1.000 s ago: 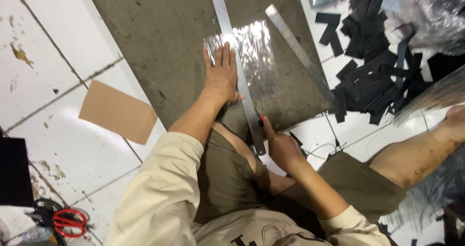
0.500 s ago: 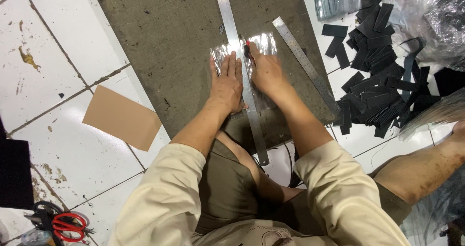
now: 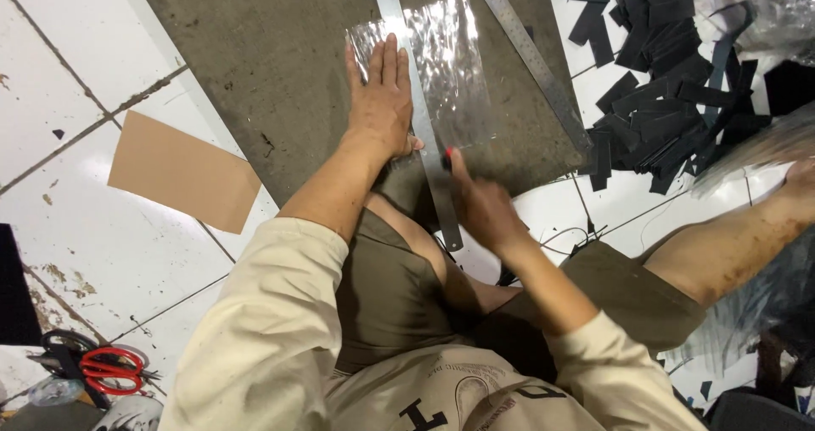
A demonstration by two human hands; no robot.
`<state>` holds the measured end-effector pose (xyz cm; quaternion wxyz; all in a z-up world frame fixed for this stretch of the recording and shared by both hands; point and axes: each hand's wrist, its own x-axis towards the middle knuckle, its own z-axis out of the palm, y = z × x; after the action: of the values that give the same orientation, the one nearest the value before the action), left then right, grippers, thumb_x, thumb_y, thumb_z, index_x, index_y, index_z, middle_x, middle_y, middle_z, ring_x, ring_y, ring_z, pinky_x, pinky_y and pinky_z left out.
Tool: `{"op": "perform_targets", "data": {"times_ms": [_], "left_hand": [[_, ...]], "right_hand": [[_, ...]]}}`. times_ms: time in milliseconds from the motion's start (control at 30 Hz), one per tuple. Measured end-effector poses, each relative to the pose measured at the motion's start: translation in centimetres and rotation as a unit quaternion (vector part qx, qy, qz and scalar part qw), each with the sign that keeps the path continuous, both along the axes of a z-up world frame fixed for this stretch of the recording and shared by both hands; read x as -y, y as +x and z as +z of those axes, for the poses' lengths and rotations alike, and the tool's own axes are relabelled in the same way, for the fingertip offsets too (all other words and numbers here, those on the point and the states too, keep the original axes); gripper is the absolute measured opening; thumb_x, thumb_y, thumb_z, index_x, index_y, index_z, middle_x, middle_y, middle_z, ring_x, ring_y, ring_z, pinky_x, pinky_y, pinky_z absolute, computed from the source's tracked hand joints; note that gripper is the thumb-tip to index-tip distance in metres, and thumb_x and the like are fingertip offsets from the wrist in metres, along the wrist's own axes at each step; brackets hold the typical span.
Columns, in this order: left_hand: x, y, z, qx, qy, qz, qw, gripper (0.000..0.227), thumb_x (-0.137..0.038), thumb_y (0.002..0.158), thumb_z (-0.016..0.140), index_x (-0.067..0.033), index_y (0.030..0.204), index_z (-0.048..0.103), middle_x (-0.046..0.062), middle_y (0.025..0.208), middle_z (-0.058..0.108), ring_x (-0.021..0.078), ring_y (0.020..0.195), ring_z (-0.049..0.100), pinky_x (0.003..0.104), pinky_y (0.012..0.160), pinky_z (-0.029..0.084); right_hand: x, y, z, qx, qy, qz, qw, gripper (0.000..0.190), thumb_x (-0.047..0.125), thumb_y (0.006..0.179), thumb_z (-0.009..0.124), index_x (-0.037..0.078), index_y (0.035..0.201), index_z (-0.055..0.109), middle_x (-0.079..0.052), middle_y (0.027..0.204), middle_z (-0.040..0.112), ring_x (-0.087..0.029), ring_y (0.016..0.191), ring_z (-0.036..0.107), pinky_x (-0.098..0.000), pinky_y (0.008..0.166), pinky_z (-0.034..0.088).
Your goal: Measuring and cutting clear plastic sheets using a metal ruler and a utility knife on a workshop floor.
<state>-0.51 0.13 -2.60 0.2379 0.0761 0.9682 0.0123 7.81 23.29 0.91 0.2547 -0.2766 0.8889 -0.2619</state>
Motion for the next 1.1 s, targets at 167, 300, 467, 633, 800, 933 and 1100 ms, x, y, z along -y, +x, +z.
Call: {"op": "perform_targets", "data": {"times_ms": [167,300,467,633,800,933,1100], "left_hand": [[-0.2,0.5,0.0,-0.002,0.000,-0.002,1.000,0.149,-0.076,0.055,0.080,0.0135,0.155,0.015,0.037,0.162,0.004,0.0467,0.151,0.000,0.079,0.107,-0.007],[-0.3,0.5,4.1,0.036,0.047,0.040,0.997,0.134,-0.059,0.064,0.088,0.0080,0.157,0.018,0.032,0.165,0.011,0.0438,0.154,0.013,0.076,0.115,-0.012],[-0.2,0.4,4.9,0.048,0.049,0.045,0.997,0.135,-0.059,0.064,0.089,0.0072,0.157,0.017,0.031,0.165,0.010,0.0425,0.154,0.013,0.075,0.115,-0.012],[-0.3,0.3,5.1,0.061,0.057,0.060,0.995,0.134,-0.055,0.063,0.091,0.0060,0.157,0.018,0.029,0.166,0.009,0.0409,0.154,0.013,0.072,0.116,-0.014],[-0.1,0.4,4.8,0.057,0.056,0.061,0.995,0.130,-0.052,0.066,0.091,0.0038,0.158,0.018,0.027,0.167,0.009,0.0380,0.155,0.014,0.071,0.116,-0.015],[-0.1,0.0,4.4,0.075,0.064,0.062,0.993,0.131,-0.057,0.067,0.089,0.0035,0.158,0.017,0.028,0.167,0.008,0.0386,0.155,0.012,0.070,0.116,-0.016],[-0.1,0.7,4.2,0.030,0.060,0.043,0.997,0.134,-0.057,0.065,0.087,0.0083,0.158,0.016,0.031,0.166,0.010,0.0427,0.155,0.014,0.073,0.116,-0.014]], "right_hand": [[-2.6,5.2,1.6,-0.011,0.087,-0.012,0.996,0.072,0.004,0.089,0.052,0.005,0.158,0.031,-0.023,0.079,0.069,-0.041,0.056,0.063,-0.0494,0.051,0.048],[-2.2,0.4,4.6,0.059,0.214,0.031,0.974,0.065,0.012,0.093,0.045,0.017,0.157,0.040,-0.021,0.075,0.074,-0.042,0.071,0.074,-0.0540,0.063,0.057],[4.3,-7.1,6.6,-0.129,-0.032,-0.077,0.988,0.051,0.009,0.100,0.051,0.004,0.151,0.049,-0.032,0.079,0.066,-0.052,0.074,0.065,-0.0637,0.063,0.046],[9.5,-14.2,0.4,-0.024,0.050,-0.084,0.995,0.060,0.009,0.096,0.051,0.010,0.155,0.041,-0.034,0.100,0.072,-0.053,0.098,0.069,-0.0651,0.086,0.054],[9.0,-15.1,-2.2,-0.071,0.028,-0.007,0.997,0.056,0.002,0.091,0.053,0.005,0.147,0.052,-0.033,0.084,0.071,-0.051,0.087,0.072,-0.0620,0.073,0.057],[8.7,-13.6,0.7,-0.065,0.058,0.003,0.996,0.056,0.005,0.089,0.055,0.006,0.145,0.053,-0.033,0.082,0.070,-0.050,0.085,0.073,-0.0573,0.071,0.059],[4.0,-5.3,1.5,-0.044,-0.034,-0.003,0.998,0.069,-0.003,0.090,0.045,0.003,0.157,0.032,-0.036,0.072,0.065,-0.051,0.071,0.070,-0.0372,0.054,0.052]]}}
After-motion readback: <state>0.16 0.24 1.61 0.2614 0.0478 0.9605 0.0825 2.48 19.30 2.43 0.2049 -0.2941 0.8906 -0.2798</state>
